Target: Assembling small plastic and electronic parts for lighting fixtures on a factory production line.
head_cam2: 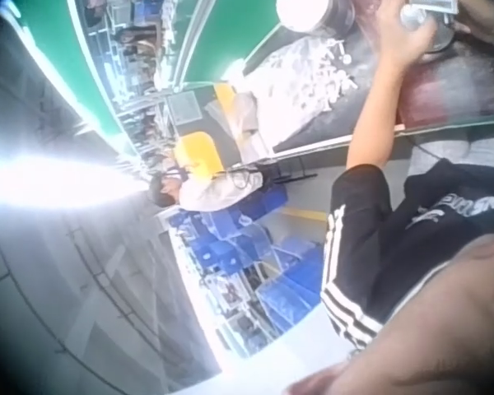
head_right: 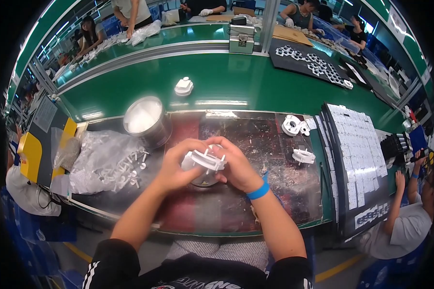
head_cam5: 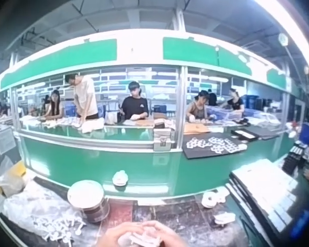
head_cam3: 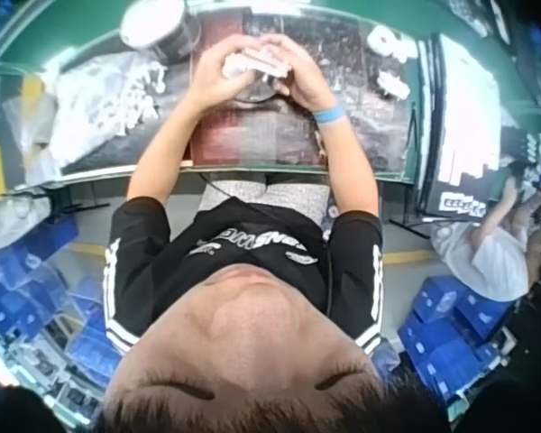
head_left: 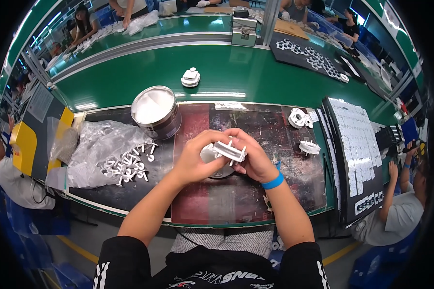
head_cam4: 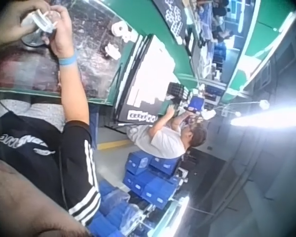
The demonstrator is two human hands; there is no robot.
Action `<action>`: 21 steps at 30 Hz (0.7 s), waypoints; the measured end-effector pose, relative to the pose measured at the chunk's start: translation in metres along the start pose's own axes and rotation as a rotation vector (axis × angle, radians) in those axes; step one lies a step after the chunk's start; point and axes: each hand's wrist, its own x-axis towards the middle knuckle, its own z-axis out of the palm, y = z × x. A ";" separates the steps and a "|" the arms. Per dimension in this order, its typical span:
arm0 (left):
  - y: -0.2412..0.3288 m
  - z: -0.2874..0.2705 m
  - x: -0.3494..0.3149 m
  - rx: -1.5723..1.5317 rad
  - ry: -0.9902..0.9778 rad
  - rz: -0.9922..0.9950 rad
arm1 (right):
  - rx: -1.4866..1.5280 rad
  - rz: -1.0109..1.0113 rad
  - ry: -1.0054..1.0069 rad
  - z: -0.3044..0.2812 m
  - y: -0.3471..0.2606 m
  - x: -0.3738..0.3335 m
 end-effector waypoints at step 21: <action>0.001 -0.003 -0.008 -1.045 -0.277 -0.652 | -0.524 -0.185 -0.051 -0.021 -0.008 -0.012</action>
